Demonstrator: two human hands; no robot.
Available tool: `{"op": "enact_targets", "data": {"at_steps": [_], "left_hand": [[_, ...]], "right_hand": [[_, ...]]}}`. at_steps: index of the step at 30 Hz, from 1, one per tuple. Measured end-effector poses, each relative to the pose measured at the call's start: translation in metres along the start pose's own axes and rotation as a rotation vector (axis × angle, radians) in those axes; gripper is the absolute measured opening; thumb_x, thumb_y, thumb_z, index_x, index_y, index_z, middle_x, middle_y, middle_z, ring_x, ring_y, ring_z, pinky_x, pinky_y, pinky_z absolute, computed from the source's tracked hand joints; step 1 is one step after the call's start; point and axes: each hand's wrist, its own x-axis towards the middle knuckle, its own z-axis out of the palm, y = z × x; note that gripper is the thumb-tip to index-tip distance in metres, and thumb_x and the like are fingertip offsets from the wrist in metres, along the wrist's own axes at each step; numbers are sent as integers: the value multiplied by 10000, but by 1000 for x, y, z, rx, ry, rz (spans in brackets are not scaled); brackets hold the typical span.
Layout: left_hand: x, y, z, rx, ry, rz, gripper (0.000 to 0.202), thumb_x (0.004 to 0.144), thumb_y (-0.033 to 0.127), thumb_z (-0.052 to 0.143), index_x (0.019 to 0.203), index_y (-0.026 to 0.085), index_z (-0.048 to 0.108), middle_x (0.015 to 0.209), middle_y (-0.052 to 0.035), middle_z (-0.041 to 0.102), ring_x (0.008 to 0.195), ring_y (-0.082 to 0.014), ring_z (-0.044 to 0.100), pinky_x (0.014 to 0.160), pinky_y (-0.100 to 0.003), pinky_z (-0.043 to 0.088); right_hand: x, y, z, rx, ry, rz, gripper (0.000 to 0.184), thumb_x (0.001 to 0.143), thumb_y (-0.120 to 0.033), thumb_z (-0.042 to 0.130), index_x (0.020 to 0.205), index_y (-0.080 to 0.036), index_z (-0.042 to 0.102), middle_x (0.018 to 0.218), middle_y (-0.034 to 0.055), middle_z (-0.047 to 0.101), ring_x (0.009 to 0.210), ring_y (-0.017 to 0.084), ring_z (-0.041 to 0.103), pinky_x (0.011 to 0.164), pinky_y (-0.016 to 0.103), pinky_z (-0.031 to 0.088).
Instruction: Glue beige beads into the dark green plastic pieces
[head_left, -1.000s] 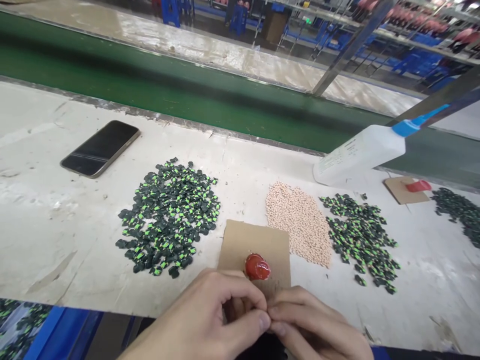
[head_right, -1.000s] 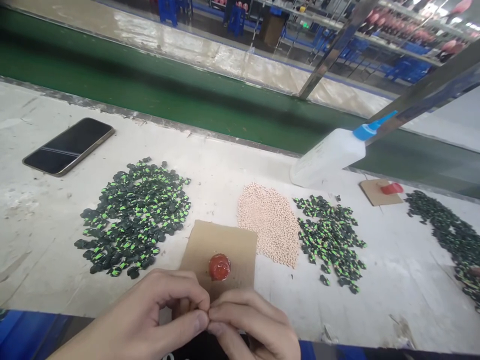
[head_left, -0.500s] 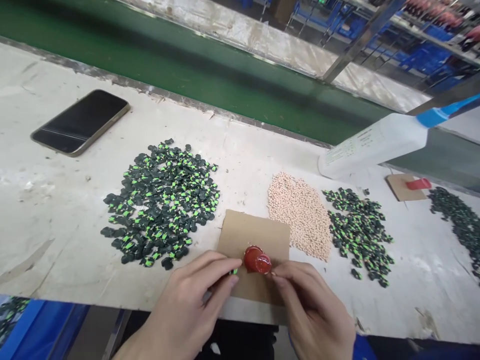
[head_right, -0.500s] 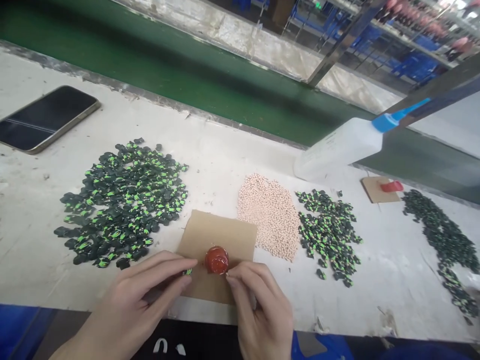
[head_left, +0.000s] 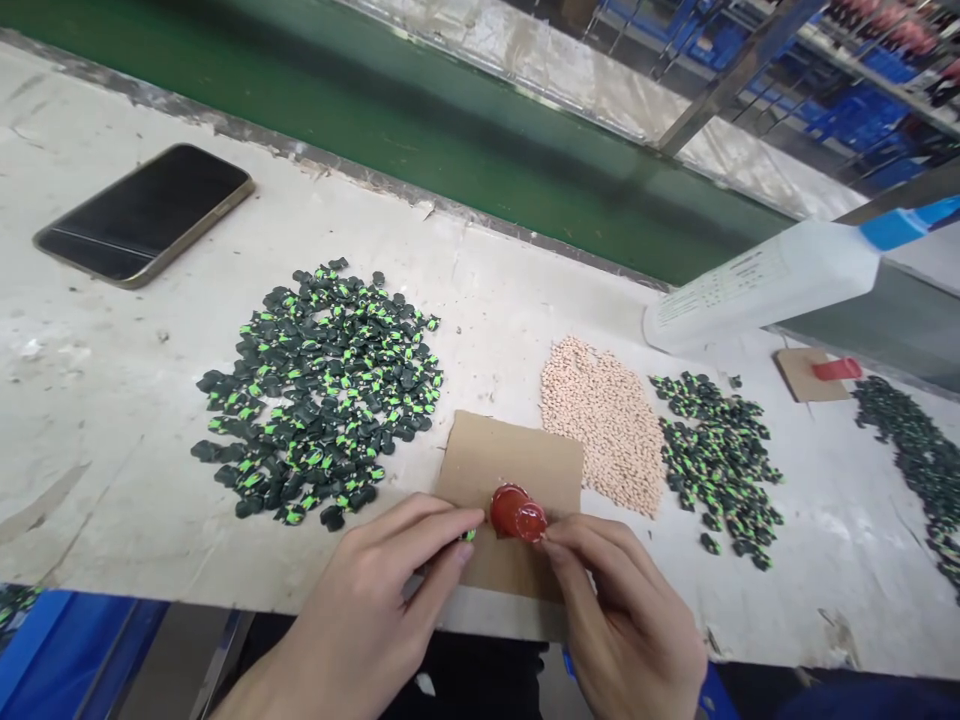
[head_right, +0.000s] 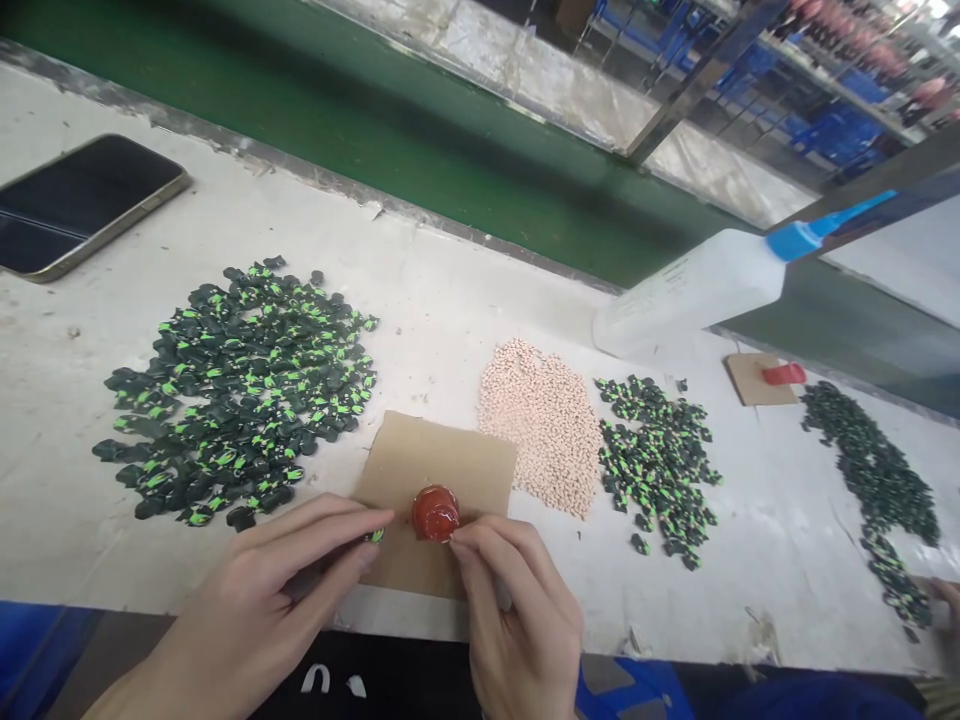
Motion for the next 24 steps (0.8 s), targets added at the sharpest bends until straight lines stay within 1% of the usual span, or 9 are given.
{"op": "enact_targets", "data": {"at_steps": [2, 4, 6, 9, 12, 15, 18, 20, 24], "left_hand": [[-1, 1, -1, -27, 9, -8, 325, 981, 117, 562, 1136, 270, 802, 1002, -1, 791, 904, -136, 757, 829, -182, 558], [-2, 6, -1, -93, 10, -67, 312, 973, 143, 576, 1115, 301, 804, 1016, 8, 787, 898, -137, 749, 808, -187, 567], [-2, 16, 1, -231, 23, -201, 236, 937, 189, 637, 1071, 301, 795, 958, 19, 793, 831, -143, 740, 755, -198, 583], [0, 34, 7, -499, 15, -447, 75, 848, 244, 738, 907, 270, 777, 762, 43, 770, 716, -146, 719, 705, -215, 590], [3, 46, 11, -664, -49, -591, 30, 796, 273, 801, 811, 252, 785, 679, 46, 738, 699, -148, 710, 720, -227, 590], [4, 48, 12, -717, -84, -628, 57, 761, 274, 845, 795, 246, 809, 696, 37, 746, 701, -145, 687, 713, -230, 578], [4, 45, 11, -709, -99, -616, 39, 753, 262, 851, 781, 253, 826, 711, 38, 745, 678, -130, 655, 682, -219, 548], [4, 43, 10, -700, -104, -613, 33, 753, 265, 853, 775, 260, 830, 706, 44, 730, 667, -124, 643, 669, -216, 536], [2, 43, 10, -709, -110, -615, 43, 753, 275, 865, 783, 270, 834, 705, 45, 722, 672, -127, 640, 668, -222, 533]], "right_hand": [[0, -3, -1, 37, 33, 25, 244, 930, -16, 658, 990, -245, 715, 929, 42, 743, 826, 169, 737, 749, 251, 619], [1, -7, -3, 104, 79, 73, 238, 925, -23, 662, 945, -253, 718, 884, 27, 729, 814, 163, 721, 724, 232, 611], [1, -13, -7, 198, 101, 142, 220, 921, -41, 678, 895, -256, 714, 834, 12, 708, 776, 154, 704, 669, 208, 600], [2, -21, -14, 387, 60, 198, 193, 922, -69, 700, 879, -257, 722, 812, 5, 706, 714, 148, 702, 621, 209, 609], [1, -27, -17, 531, 24, 213, 192, 929, -81, 712, 935, -268, 751, 874, 25, 763, 734, 161, 749, 633, 224, 641], [1, -34, -13, 567, 17, 243, 167, 923, -115, 745, 935, -279, 774, 869, 38, 803, 744, 183, 776, 624, 229, 650], [-1, -42, -7, 545, 99, 295, 88, 934, -197, 762, 877, -264, 771, 811, 51, 792, 692, 190, 757, 570, 236, 624], [-2, -46, -3, 539, 139, 308, 87, 935, -220, 766, 859, -263, 767, 801, 48, 783, 688, 181, 744, 564, 229, 603], [-1, -45, -4, 539, 106, 281, 140, 907, -128, 761, 873, -263, 772, 810, 48, 788, 702, 181, 750, 585, 226, 609]]}}
